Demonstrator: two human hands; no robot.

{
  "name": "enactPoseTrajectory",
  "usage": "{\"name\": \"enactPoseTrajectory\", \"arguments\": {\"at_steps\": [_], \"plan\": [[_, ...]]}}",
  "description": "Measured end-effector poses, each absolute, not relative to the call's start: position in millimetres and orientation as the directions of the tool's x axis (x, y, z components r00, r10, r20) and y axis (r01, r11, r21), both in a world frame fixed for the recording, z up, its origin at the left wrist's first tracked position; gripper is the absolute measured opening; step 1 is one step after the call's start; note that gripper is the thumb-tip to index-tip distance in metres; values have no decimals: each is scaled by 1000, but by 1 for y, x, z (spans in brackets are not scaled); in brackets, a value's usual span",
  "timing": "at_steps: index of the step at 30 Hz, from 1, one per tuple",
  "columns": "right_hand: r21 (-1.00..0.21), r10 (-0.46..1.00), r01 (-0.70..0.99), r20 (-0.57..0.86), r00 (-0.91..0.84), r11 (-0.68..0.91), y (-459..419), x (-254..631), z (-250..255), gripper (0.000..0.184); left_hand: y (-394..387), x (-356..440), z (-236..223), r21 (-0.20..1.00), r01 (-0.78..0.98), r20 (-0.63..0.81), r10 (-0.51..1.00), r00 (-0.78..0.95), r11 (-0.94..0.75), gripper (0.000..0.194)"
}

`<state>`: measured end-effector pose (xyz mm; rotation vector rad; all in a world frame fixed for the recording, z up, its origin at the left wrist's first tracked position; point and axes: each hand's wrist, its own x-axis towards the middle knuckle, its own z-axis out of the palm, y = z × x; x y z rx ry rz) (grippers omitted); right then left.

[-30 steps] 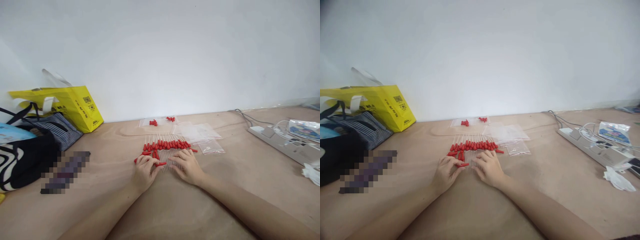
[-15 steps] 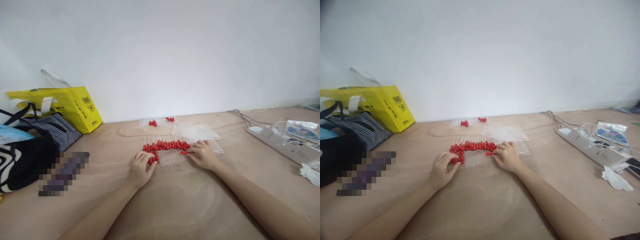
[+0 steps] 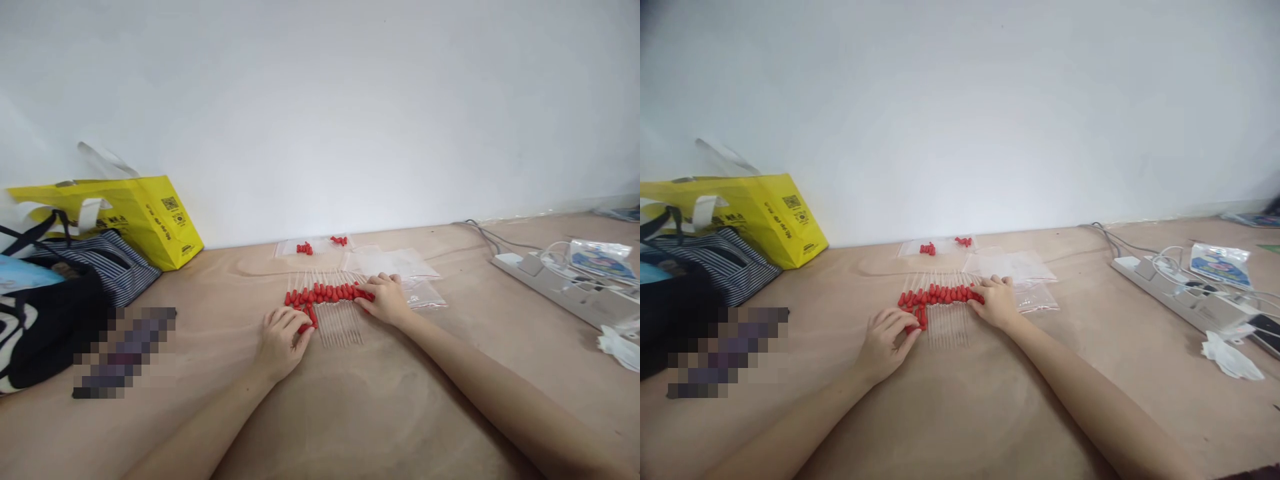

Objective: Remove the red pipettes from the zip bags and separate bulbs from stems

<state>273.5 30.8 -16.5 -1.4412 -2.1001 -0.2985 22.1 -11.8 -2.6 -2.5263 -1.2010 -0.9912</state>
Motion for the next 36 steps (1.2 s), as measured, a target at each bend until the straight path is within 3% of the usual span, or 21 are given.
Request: {"name": "enactPoseTrajectory", "arguments": {"at_steps": [4,9,16,21,23,27,29,36], "plan": [[-74,710,886,630,-314,458,32,273,-20,17,-11,23,-3,131,732,636,623,455,-669,10],[-115,598,860,763,-244,497,19,269,-15,19,-9,24,-6,198,722,627,652,427,-663,13],[-41,495,755,778,-387,655,-23,226,-10,17,-11,38,-6,469,626,516,769,378,-623,28],[16,467,700,735,-493,714,-28,207,-14,18,-10,43,-9,620,568,485,834,265,-541,23],[25,462,708,741,-487,706,-28,209,-15,18,-10,41,-7,552,622,521,812,263,-555,20],[21,453,761,793,-407,648,-28,222,-14,21,-11,34,1,225,748,617,686,386,-624,14],[17,462,767,790,-403,641,-27,227,-13,25,-14,34,3,118,748,645,623,443,-653,12],[35,475,748,753,-456,663,-17,223,-19,18,-19,38,-1,-37,707,659,514,549,-707,11]]}}
